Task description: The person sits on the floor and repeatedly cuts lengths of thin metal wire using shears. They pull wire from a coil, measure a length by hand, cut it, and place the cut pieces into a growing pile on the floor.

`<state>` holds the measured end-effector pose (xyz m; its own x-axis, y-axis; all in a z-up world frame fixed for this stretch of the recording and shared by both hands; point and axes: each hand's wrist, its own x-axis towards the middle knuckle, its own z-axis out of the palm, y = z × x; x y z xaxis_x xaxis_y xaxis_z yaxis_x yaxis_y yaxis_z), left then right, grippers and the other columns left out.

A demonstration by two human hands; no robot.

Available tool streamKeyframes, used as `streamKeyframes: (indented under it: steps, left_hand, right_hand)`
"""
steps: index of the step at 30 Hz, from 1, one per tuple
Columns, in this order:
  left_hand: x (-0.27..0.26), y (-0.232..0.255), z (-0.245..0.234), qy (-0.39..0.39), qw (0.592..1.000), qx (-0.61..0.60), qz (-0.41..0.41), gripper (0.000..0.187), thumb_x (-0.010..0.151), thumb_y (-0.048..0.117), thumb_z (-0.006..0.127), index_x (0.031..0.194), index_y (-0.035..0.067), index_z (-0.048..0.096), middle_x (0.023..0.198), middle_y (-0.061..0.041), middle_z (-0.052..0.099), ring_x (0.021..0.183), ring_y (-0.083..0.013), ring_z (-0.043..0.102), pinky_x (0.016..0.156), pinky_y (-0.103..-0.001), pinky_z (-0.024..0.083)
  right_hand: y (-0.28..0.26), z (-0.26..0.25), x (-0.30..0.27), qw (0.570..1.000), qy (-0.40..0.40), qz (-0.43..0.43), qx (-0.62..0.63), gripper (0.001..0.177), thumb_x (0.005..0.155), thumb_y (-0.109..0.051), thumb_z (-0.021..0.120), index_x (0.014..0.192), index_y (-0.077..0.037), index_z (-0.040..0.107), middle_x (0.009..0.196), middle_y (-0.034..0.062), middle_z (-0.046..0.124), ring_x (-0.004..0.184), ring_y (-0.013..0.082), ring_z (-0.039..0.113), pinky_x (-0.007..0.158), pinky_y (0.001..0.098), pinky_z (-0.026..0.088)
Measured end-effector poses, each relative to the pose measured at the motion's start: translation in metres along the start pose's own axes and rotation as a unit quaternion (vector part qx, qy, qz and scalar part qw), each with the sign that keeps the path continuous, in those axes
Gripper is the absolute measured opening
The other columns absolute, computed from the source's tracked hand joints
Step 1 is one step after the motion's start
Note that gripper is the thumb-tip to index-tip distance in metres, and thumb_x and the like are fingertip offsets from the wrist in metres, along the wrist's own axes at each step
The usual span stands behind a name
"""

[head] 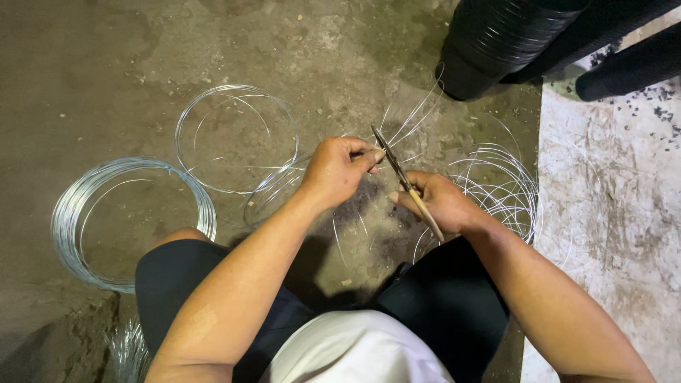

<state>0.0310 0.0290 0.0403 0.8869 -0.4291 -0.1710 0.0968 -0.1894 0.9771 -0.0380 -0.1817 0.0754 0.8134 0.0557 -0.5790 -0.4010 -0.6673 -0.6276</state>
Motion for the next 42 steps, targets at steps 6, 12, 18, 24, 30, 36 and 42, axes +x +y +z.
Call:
streamKeyframes:
  steps: [6, 12, 18, 24, 30, 36, 42]
  left_hand:
    - [0.002, -0.001, 0.002, -0.022, 1.000, 0.019, 0.002, 0.025, 0.093, 0.028, 0.071, 0.099, 0.006, 0.080, 0.076, -0.003, 0.079, 0.064, -0.0065, 0.067, 0.060, -0.028, 0.052]
    - [0.006, -0.005, 0.007, -0.062, 0.998, 0.013, -0.002, 0.024, 0.093, 0.027, 0.072, 0.100, 0.004, 0.079, 0.078, -0.005, 0.079, 0.069, -0.0078, 0.071, 0.062, -0.027, 0.054]
    - [0.011, -0.009, 0.016, -0.098, 0.995, -0.004, -0.007, 0.020, 0.093, 0.022, 0.071, 0.097, 0.004, 0.079, 0.077, -0.003, 0.078, 0.068, -0.0063, 0.068, 0.060, -0.026, 0.052]
    - [0.020, -0.015, 0.029, -0.130, 0.991, 0.001, -0.024, 0.019, 0.093, 0.022, 0.072, 0.097, 0.005, 0.079, 0.075, -0.002, 0.076, 0.061, -0.0050, 0.060, 0.055, -0.026, 0.046]
    - [0.032, -0.031, 0.049, -0.147, 0.988, -0.010, -0.046, 0.020, 0.091, 0.024, 0.074, 0.094, 0.005, 0.080, 0.076, -0.002, 0.077, 0.063, -0.0051, 0.062, 0.058, -0.026, 0.049]
    - [0.044, -0.052, 0.065, -0.171, 0.984, -0.033, -0.022, 0.023, 0.092, 0.027, 0.074, 0.095, 0.004, 0.080, 0.079, -0.003, 0.079, 0.072, -0.0068, 0.069, 0.070, -0.026, 0.054]
    - [0.047, -0.051, 0.068, -0.200, 0.979, -0.043, -0.021, 0.025, 0.091, 0.028, 0.073, 0.097, 0.004, 0.079, 0.081, -0.002, 0.079, 0.074, -0.0068, 0.071, 0.072, -0.026, 0.055]
  right_hand:
    - [0.011, -0.002, 0.003, 0.999, -0.005, -0.020, -0.035, 0.039, 0.089, -0.042, 0.075, 0.092, -0.004, 0.067, 0.067, 0.0005, 0.057, 0.063, 0.0117, 0.053, 0.056, 0.0312, 0.045]
    - [0.016, -0.003, 0.005, 0.993, 0.023, -0.024, -0.114, 0.043, 0.085, -0.047, 0.074, 0.100, -0.007, 0.069, 0.079, 0.0098, 0.066, 0.075, 0.0205, 0.061, 0.070, 0.0383, 0.052]
    - [0.018, -0.002, 0.000, 0.990, 0.037, -0.092, -0.099, 0.046, 0.085, -0.047, 0.070, 0.103, -0.005, 0.066, 0.086, 0.0142, 0.070, 0.079, 0.0265, 0.068, 0.073, 0.0419, 0.053]
    - [0.035, -0.001, -0.003, 0.992, 0.045, -0.039, -0.113, 0.043, 0.084, -0.045, 0.069, 0.093, -0.003, 0.066, 0.079, 0.0169, 0.068, 0.073, 0.0278, 0.065, 0.069, 0.0442, 0.051]
    - [0.068, -0.004, -0.002, 0.992, 0.032, -0.065, -0.104, 0.030, 0.081, -0.031, 0.065, 0.089, -0.003, 0.064, 0.068, 0.0156, 0.065, 0.062, 0.0259, 0.062, 0.060, 0.0430, 0.051]
    - [0.092, 0.002, -0.001, 0.994, 0.036, 0.007, -0.107, 0.029, 0.088, -0.029, 0.062, 0.082, -0.001, 0.065, 0.069, 0.0167, 0.068, 0.061, 0.0254, 0.062, 0.062, 0.0435, 0.051]
    - [0.087, -0.002, -0.009, 0.991, 0.070, 0.089, -0.065, 0.031, 0.084, -0.032, 0.066, 0.100, -0.007, 0.071, 0.080, 0.0164, 0.073, 0.069, 0.0286, 0.070, 0.065, 0.0434, 0.056]
